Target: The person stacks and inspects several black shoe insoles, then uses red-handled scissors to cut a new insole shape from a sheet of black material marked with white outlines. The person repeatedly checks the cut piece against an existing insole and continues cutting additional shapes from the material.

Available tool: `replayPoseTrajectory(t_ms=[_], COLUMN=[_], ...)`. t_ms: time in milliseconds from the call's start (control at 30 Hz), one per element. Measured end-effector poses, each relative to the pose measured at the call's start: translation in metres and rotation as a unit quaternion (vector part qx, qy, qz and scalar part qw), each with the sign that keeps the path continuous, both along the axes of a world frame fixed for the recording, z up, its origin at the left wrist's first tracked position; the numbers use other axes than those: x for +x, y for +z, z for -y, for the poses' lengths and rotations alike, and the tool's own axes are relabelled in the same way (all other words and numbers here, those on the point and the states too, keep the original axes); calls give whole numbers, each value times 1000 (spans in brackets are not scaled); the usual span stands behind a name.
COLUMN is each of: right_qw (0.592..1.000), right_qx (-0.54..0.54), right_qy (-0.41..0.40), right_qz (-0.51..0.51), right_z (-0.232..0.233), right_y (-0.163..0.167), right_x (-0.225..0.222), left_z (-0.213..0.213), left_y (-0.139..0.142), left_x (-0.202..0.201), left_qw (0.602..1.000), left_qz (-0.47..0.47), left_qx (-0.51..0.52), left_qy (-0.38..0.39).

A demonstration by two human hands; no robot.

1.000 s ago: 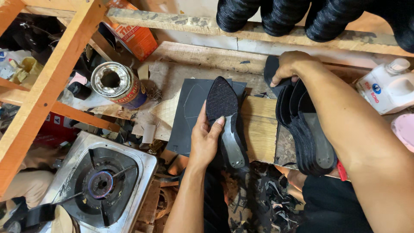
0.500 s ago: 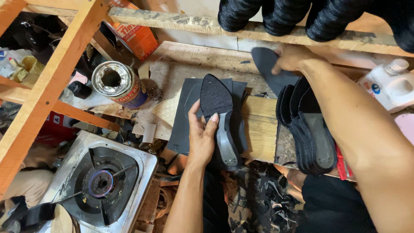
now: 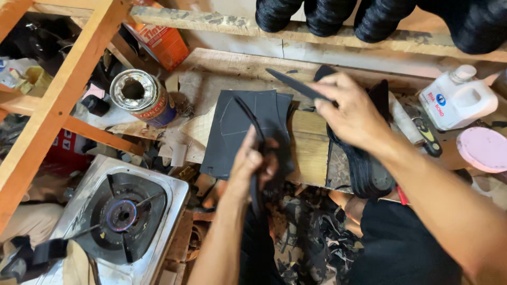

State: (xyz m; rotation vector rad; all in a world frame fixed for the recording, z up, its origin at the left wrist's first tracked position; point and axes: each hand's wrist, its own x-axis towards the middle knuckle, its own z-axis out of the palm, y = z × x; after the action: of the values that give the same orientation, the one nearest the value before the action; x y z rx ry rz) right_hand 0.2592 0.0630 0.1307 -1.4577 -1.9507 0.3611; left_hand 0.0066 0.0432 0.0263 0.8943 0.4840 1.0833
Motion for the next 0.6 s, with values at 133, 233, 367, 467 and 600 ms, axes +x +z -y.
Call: replayPoseTrajectory(t_ms=[133,233,367,467,600], right_qw=[959,911,838,839,800], right_qx=[-234,-225,-273,-237,-204], right_qy=[-93,31,-1,-37,-91], right_qz=[-132,-345,-472,-489,-557], right_z=[64,107,140,157,180], right_y=[-25,-42,-70,-89,-105], right_x=[-18,-20,-20,-22,-24], left_z=[39,61,84,96,103], left_y=[3,3,-3,-8,-10], left_x=[17,27,35,33,33], left_qw=[997,991,992,991,994], left_qz=[34,56,-10,-39,-43], left_qx=[13,-71,-105,-121,-97], left_qy=[-75,-103,-67,-40,-34])
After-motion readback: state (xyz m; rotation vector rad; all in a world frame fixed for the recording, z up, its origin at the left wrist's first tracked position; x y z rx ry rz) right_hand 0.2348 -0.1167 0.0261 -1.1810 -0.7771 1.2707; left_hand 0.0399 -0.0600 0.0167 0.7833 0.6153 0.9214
